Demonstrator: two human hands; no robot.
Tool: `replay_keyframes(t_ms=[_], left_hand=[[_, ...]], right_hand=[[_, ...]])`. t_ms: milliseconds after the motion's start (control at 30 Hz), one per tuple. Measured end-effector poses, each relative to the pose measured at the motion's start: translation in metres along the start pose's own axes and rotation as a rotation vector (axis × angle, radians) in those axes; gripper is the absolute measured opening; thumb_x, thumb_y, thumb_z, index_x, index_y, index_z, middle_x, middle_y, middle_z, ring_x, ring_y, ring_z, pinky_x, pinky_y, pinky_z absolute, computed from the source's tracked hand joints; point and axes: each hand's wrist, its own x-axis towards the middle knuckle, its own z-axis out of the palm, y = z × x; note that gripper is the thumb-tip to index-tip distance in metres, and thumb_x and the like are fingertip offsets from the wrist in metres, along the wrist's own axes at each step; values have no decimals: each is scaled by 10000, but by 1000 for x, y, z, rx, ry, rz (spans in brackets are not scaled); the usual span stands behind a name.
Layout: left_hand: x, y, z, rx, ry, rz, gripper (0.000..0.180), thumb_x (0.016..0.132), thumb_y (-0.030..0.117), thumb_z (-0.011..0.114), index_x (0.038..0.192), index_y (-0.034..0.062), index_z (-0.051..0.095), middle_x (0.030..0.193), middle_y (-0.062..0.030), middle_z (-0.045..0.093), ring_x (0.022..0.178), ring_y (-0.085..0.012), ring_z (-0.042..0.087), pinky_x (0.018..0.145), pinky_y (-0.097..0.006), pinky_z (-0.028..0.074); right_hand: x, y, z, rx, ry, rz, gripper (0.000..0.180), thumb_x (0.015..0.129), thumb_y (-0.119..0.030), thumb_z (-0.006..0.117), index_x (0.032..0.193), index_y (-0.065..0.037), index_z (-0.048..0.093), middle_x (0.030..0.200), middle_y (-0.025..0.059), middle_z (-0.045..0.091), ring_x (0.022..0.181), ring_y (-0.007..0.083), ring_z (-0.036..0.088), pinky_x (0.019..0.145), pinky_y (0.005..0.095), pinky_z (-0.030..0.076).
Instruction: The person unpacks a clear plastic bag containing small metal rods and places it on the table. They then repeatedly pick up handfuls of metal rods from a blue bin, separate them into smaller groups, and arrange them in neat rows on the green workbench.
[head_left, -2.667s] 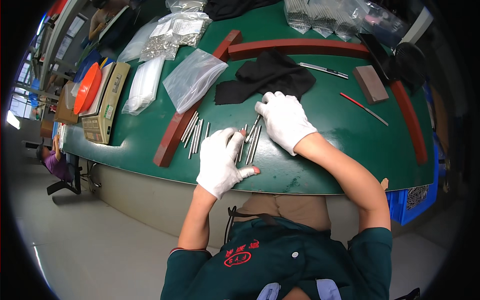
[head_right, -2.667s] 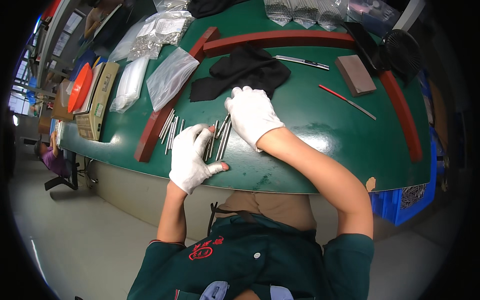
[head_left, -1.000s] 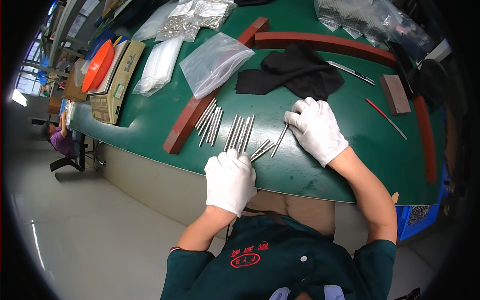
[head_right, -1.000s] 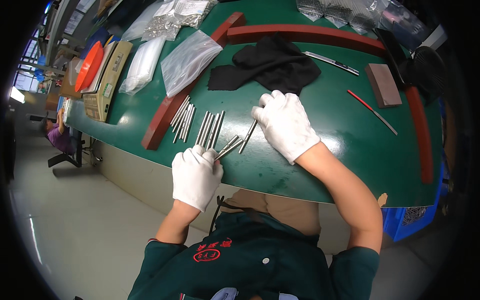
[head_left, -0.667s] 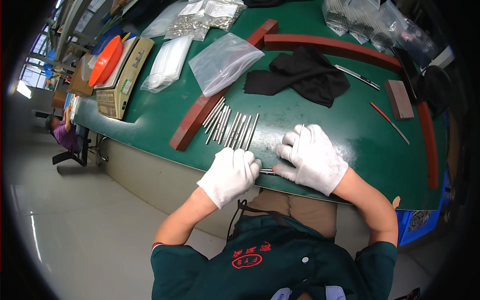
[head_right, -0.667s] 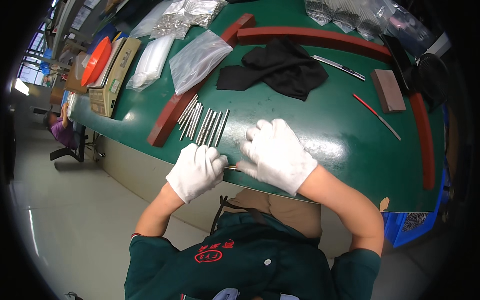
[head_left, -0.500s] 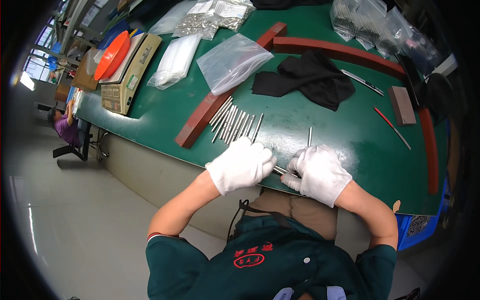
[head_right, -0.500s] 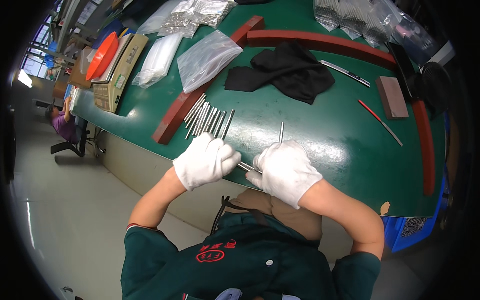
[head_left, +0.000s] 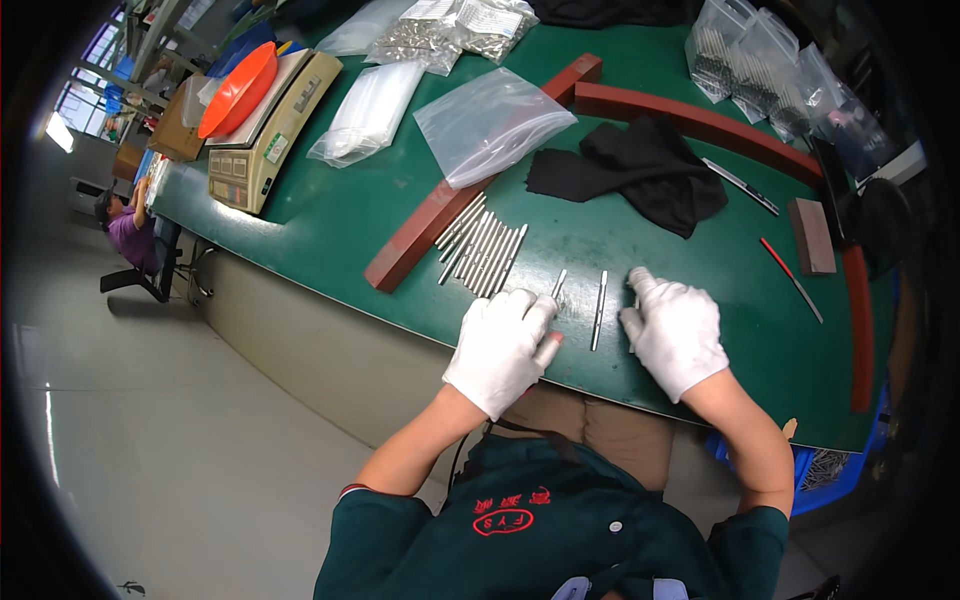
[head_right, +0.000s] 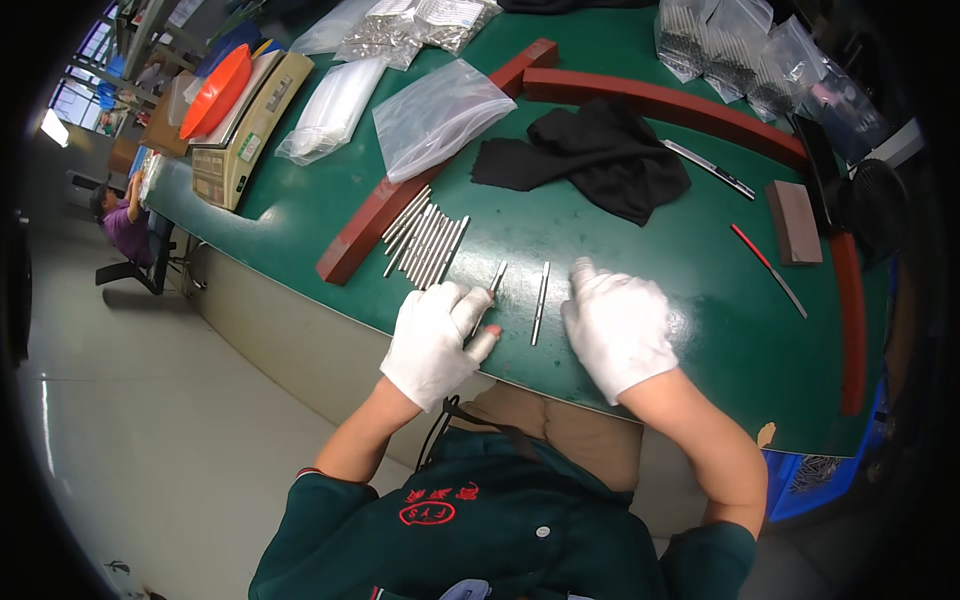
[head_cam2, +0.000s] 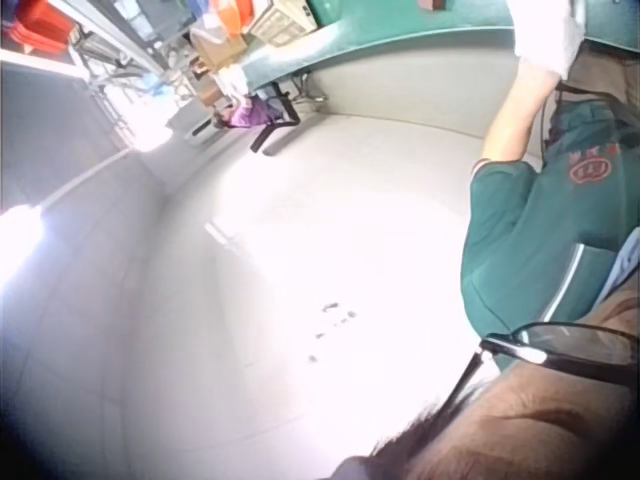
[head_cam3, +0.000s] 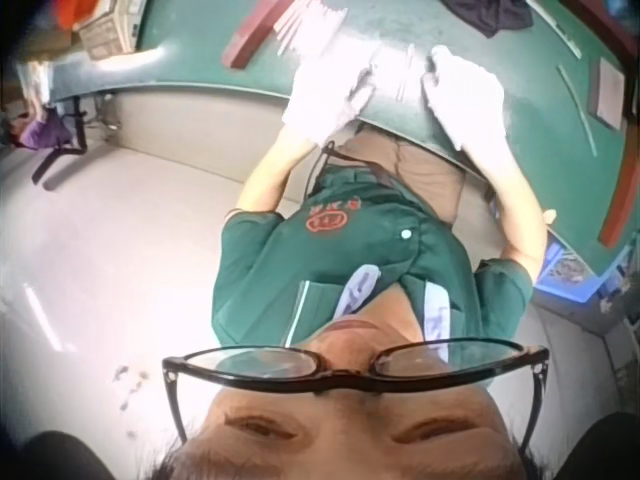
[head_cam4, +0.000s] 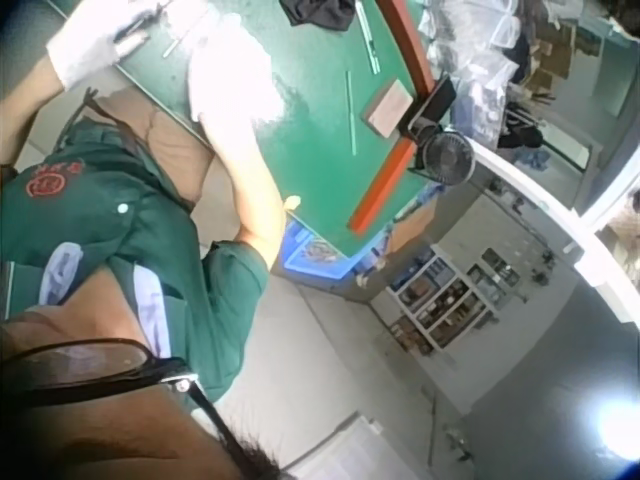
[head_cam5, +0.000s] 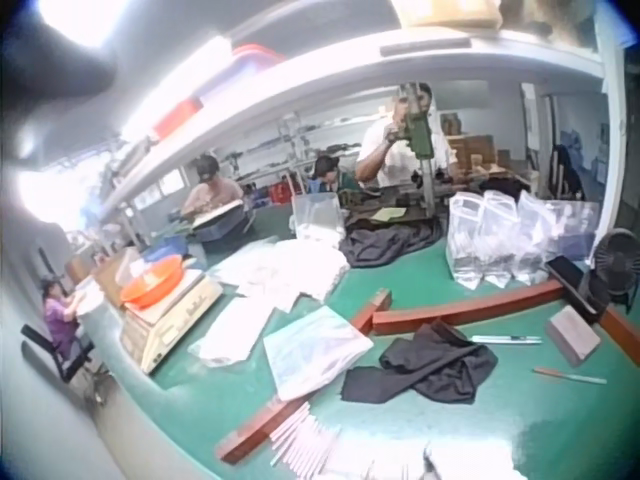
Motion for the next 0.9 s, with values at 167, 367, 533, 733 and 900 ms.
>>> replay_keyframes(t_ms=[167, 367, 533, 733, 900], left_hand=[[-1, -7, 6, 101, 95, -41, 293, 663, 124, 681, 931, 92, 569, 826, -41, 541, 778, -217, 528, 663, -337, 382], [-24, -16, -13, 204, 180, -299, 269, 660, 106, 686, 894, 89, 555, 802, -54, 537, 757, -240, 530, 683, -359, 402], [-29, -32, -10, 204, 210, -315, 225, 672, 71, 667, 868, 76, 556, 742, -69, 526, 707, -249, 530, 663, -359, 413], [-24, -50, -9, 362, 277, -519, 174, 731, 108, 606, 895, 76, 557, 762, -73, 514, 732, -251, 532, 671, -375, 404], [-13, -58, -3, 432, 292, -413, 149, 735, 124, 602, 878, 97, 568, 761, -72, 517, 728, -235, 535, 655, -358, 400]], right_hand=[[11, -32, 11, 83, 89, -125, 270, 726, -152, 585, 969, -42, 543, 756, 116, 585, 720, 277, 576, 648, 393, 444], [13, -18, 5, 75, 100, -294, 295, 726, -173, 600, 991, -52, 554, 816, 99, 542, 809, 264, 529, 703, 373, 408], [28, -31, 15, 6, 167, -354, 274, 684, -282, 641, 824, -59, 567, 756, 78, 539, 761, 239, 526, 651, 350, 392], [40, -47, 31, -8, 290, -402, 252, 696, -311, 631, 709, -77, 539, 675, 61, 513, 708, 225, 515, 610, 342, 379], [38, -46, 28, -46, 256, -409, 221, 714, -286, 617, 714, -77, 544, 685, 62, 523, 714, 227, 520, 612, 343, 378]])
